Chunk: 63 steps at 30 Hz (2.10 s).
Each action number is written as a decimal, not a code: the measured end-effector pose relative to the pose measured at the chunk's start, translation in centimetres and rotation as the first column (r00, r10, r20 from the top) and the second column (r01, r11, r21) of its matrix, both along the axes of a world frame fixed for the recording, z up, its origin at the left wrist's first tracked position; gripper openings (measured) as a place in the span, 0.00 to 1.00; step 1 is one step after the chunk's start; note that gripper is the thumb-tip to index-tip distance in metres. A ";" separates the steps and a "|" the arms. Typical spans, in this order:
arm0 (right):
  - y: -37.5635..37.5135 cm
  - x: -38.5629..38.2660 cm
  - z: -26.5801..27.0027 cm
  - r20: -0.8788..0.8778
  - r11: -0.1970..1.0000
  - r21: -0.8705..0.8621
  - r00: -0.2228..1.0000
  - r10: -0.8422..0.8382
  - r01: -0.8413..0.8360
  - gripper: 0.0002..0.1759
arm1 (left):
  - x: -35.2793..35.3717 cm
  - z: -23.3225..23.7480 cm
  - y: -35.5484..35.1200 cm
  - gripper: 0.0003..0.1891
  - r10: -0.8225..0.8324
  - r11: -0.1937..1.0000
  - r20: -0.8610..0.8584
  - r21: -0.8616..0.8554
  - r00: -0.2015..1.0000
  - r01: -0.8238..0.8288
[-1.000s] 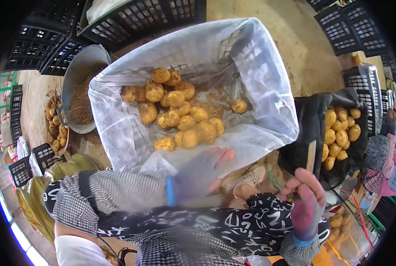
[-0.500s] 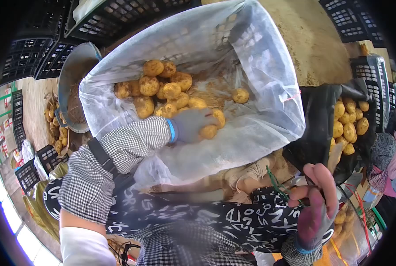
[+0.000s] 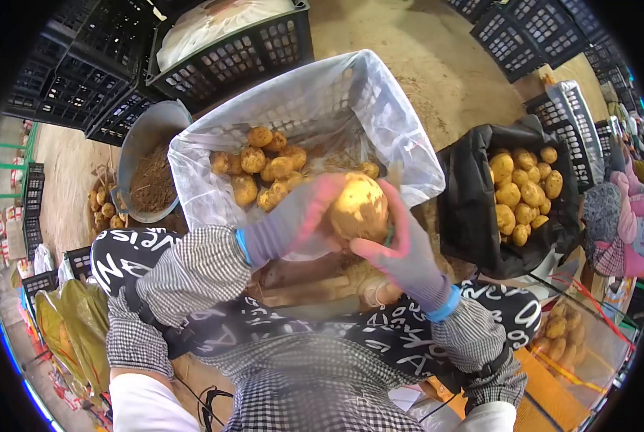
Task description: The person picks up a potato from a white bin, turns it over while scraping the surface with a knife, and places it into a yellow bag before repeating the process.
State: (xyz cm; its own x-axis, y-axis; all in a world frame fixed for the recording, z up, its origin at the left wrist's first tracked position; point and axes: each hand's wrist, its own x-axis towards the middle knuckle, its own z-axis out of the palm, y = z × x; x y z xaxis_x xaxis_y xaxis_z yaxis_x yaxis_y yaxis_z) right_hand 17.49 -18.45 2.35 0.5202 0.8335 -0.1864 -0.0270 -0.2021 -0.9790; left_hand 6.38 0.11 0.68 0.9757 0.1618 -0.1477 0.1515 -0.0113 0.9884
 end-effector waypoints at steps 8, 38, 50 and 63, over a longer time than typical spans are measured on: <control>1.2 -0.4 0.0 -0.458 0.981 0.078 0.868 0.194 -0.178 0.49 | -2.5 0.5 -0.9 0.27 0.223 0.971 -0.059 -0.076 0.973 -0.227; 4.3 -1.3 -3.9 0.324 0.995 0.100 0.946 -0.008 -0.026 0.33 | -4.6 -1.7 -0.8 0.27 0.402 0.767 -0.119 -0.497 0.908 -0.406; 3.8 -0.8 -3.3 -0.098 0.995 -0.045 0.991 0.089 -0.094 0.29 | -5.1 0.2 -1.4 0.25 0.250 0.814 -0.151 -0.502 0.956 -0.293; 3.1 -2.0 -3.9 0.093 0.993 -0.070 0.990 0.103 -0.097 0.22 | -4.9 -0.5 -1.4 0.28 0.245 0.910 -0.025 -0.339 0.969 -0.239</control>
